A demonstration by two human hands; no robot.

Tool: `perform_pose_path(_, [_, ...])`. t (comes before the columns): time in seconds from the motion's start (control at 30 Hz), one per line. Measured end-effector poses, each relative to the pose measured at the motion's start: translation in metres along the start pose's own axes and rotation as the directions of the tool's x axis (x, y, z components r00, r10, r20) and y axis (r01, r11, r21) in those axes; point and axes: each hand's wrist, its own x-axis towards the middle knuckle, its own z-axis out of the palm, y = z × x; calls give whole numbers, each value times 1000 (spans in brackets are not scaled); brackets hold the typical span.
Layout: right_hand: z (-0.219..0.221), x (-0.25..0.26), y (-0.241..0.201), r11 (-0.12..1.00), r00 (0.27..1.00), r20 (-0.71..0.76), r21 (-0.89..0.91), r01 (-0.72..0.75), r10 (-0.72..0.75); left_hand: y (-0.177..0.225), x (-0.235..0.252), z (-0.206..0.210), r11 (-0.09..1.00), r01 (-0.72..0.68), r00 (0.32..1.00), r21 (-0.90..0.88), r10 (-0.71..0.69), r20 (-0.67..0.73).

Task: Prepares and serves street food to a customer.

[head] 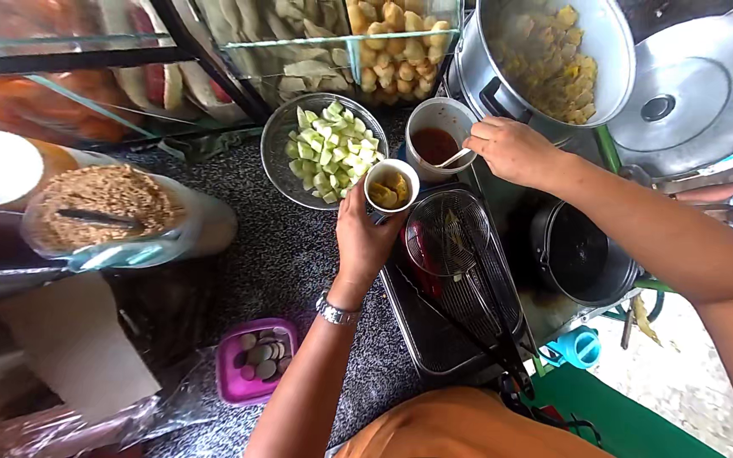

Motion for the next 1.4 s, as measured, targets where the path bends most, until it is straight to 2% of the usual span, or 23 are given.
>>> perform_pose_path(0.2, [0,-2,-3,995,999,41,102,-20,16,-1,1,1,1000,22,1000,19,-22,-10])
perform_pose_path(0.3, [-5,-10,-5,978,996,20,186,-93,90,-2,2,1,999,45,999,14,-45,-7])
perform_pose_path(0.43, [-9,-27,-3,945,975,-118,294,-146,188,-6,3,3,999,40,999,17,-40,-25])
perform_pose_path(0.5, [-7,-34,1,890,953,-98,395,-228,288,-7,4,5,999,52,998,9,-52,-27])
perform_pose_path(0.57, [-7,-41,6,747,892,28,535,-395,451,-7,6,7,998,66,998,3,-66,-22])
perform_pose_path(0.63, [-5,-44,11,491,787,195,687,-535,586,-6,8,10,998,67,997,-7,-67,-22])
perform_pose_path(0.7, [-2,-48,15,248,726,308,798,-549,616,-4,11,12,997,82,996,-12,-83,-18])
perform_pose_path(0.73, [-1,-50,16,167,710,339,825,-539,618,-4,12,13,995,95,995,-15,-95,-15])
perform_pose_path(0.8, [0,-55,18,75,689,360,854,-515,629,-2,16,15,993,114,993,-18,-114,-13])
perform_pose_path(0.87, [-4,-59,15,39,685,344,877,-478,643,1,18,18,992,125,992,-23,-126,-12])
perform_pose_path(0.93, [-12,-60,2,93,697,280,890,-445,660,2,20,19,992,121,992,-29,-122,-12])
perform_pose_path(0.97, [-16,-60,-9,170,712,216,887,-429,668,2,21,20,993,117,993,-34,-118,-14])
perform_pose_path(1.03, [-23,-60,-36,440,762,20,807,-395,648,4,23,21,993,113,993,-39,-113,-15])
perform_pose_path(1.1, [-27,-64,-65,731,826,-215,612,-302,521,7,23,22,993,108,994,-49,-109,-25])
perform_pose_path(1.17, [-22,-65,-81,891,846,-392,412,-190,362,10,25,23,994,92,995,-65,-95,-43])
perform_pose_path(1.27, [-19,-66,-89,982,817,-548,147,-116,179,14,27,20,992,91,994,-92,-96,-50])
perform_pose_path(1.4, [-23,-74,-90,990,793,-605,-43,-132,79,19,27,16,991,79,994,-107,-86,-65])
